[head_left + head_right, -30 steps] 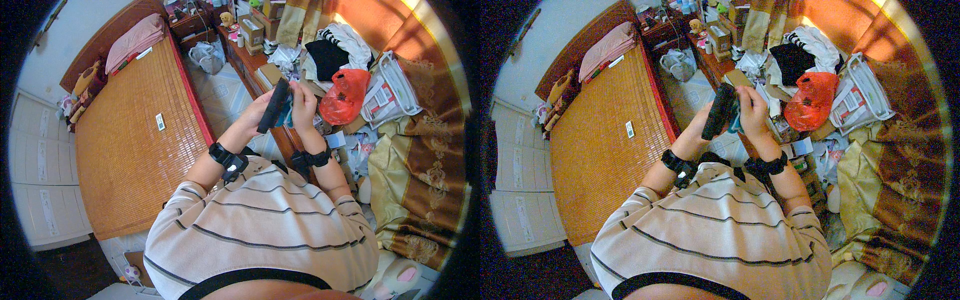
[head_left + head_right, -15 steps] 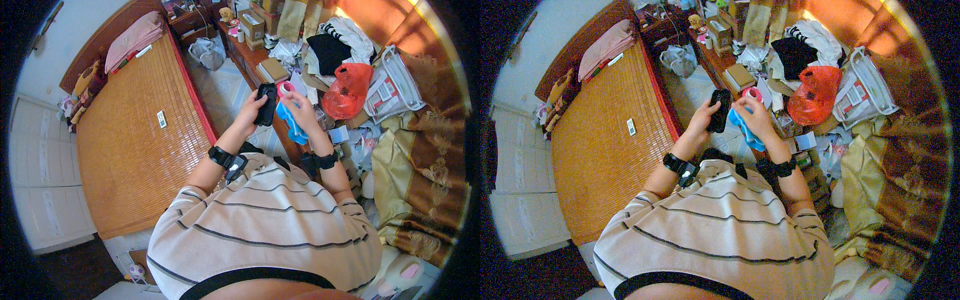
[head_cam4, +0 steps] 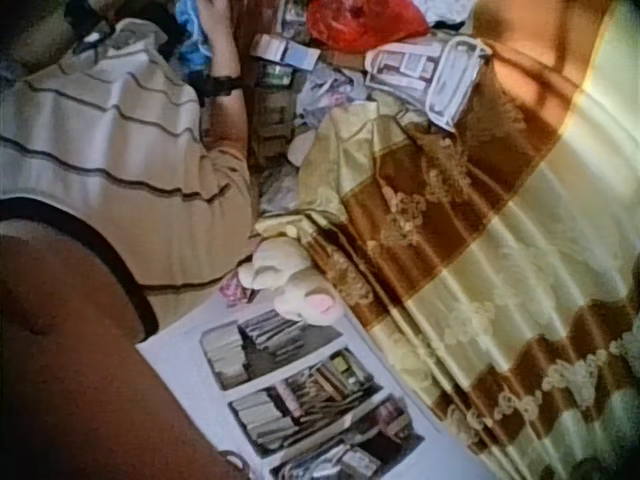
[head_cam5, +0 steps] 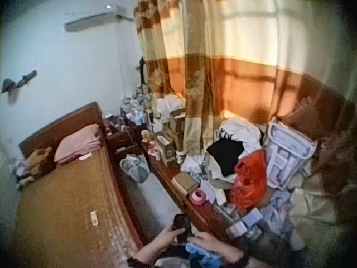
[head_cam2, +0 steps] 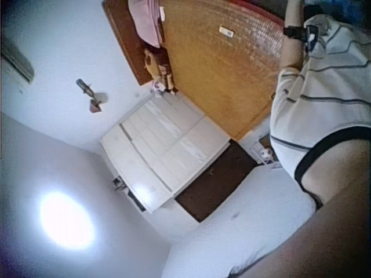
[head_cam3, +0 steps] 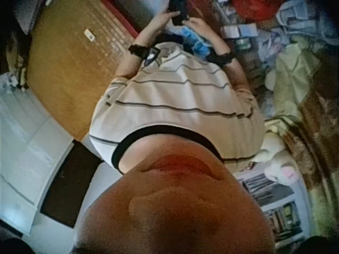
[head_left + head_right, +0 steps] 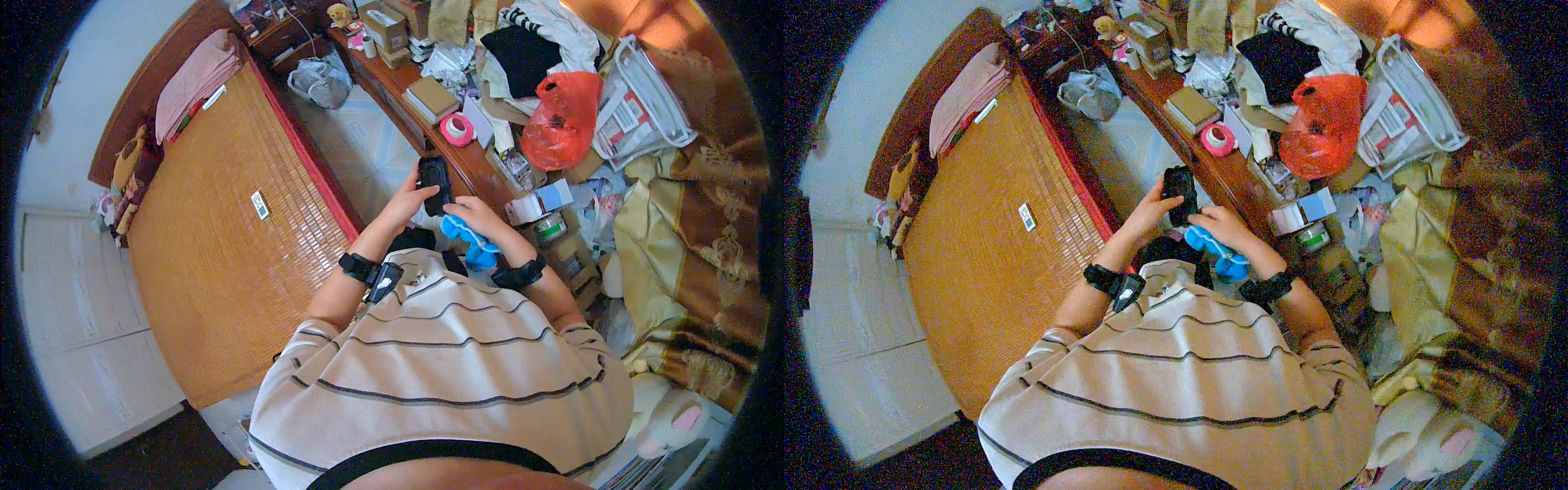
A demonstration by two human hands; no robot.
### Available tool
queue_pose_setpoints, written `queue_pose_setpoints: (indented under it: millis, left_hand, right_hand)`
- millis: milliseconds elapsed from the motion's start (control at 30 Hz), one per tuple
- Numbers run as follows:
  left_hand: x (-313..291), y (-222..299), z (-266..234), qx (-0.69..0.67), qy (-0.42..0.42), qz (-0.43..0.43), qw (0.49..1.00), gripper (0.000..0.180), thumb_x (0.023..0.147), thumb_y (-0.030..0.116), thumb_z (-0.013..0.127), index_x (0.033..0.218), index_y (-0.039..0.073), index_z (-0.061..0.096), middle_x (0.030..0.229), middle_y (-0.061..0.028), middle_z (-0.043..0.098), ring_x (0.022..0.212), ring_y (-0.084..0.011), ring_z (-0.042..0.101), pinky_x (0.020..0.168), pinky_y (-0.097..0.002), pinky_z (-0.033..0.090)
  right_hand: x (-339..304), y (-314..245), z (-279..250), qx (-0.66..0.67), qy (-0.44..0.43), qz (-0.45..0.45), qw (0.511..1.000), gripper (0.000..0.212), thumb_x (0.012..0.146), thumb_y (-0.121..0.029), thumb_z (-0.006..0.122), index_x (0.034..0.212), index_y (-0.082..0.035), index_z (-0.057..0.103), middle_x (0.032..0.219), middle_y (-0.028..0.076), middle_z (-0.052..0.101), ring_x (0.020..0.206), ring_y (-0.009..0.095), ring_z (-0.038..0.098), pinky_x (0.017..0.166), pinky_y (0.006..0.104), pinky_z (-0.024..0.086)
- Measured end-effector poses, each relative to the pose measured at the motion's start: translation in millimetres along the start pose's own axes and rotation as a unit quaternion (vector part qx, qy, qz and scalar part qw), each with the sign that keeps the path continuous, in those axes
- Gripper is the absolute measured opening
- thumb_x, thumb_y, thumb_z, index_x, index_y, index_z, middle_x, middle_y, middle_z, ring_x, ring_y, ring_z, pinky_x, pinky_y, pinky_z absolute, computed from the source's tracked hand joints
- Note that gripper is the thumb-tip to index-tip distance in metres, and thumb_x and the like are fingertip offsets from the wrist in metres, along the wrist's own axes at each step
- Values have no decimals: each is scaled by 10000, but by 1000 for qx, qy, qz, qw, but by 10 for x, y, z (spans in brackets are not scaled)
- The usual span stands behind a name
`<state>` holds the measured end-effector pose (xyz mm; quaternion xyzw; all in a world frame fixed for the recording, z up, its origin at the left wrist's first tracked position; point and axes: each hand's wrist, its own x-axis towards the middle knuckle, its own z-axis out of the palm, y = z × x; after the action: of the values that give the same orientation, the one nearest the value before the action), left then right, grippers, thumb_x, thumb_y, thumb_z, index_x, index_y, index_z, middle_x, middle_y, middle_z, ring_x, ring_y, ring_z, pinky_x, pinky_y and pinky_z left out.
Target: The person wipes a small black device, several bottles, and a large white and blue cylindrical container using a blue cloth.
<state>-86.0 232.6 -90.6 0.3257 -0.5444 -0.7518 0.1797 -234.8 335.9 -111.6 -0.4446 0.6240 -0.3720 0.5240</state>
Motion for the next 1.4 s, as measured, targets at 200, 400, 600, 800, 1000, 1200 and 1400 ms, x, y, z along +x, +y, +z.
queue_pose_setpoints:
  millis: [200,400,600,800,1000,1200,1400]
  left_hand:
    - [-45,-189,-247,80,20,-95,992,752,766,234,568,1351,93,117,1300,-98,324,1029,-221,441,775,-266,396]
    - [-92,-376,-566,-5,18,-127,992,698,770,187,568,1330,42,178,1255,-100,376,1017,-174,450,822,-270,375]
    - [-240,-297,-665,-54,62,-155,985,606,777,136,562,1296,38,265,1202,-92,430,1003,-173,468,838,-280,374]
    - [-619,-606,-1019,-127,193,-155,960,539,772,106,537,1261,35,320,1058,-58,492,903,-151,502,762,-277,405]
    - [-1214,-1299,-1736,-215,291,-210,908,449,794,164,522,1192,30,365,958,-53,525,868,-180,518,755,-308,408]
    - [-1740,-1923,-2089,-342,316,-223,856,202,826,165,455,995,54,441,940,-76,532,863,-211,510,760,-319,409]
    - [-1939,-2335,-2535,-451,361,-240,781,187,837,157,420,973,37,462,948,-91,541,806,-211,497,743,-297,419]
  right_hand:
    - [-148,327,-283,147,135,126,972,289,766,-315,564,799,-32,612,657,-2,555,567,83,496,508,221,390]
    - [-129,988,-495,95,231,158,955,359,749,-366,553,781,-14,613,677,27,590,573,132,527,516,278,406]
    - [224,1329,-533,-116,190,234,946,475,711,-440,519,735,26,606,712,142,600,667,239,558,604,350,428]
    - [714,1785,-511,-183,194,253,930,501,698,-454,495,775,27,612,779,225,596,776,351,572,705,397,429]
    - [891,2066,-558,-157,209,278,924,604,722,-471,419,878,91,576,929,302,538,925,413,508,816,434,390]
    - [879,2256,-600,-43,236,392,888,660,771,-518,429,1026,85,515,1045,237,531,970,315,503,820,387,375]
    - [770,2787,-559,-194,183,270,925,551,758,-442,494,1166,-75,452,1013,191,552,947,291,515,811,378,393]
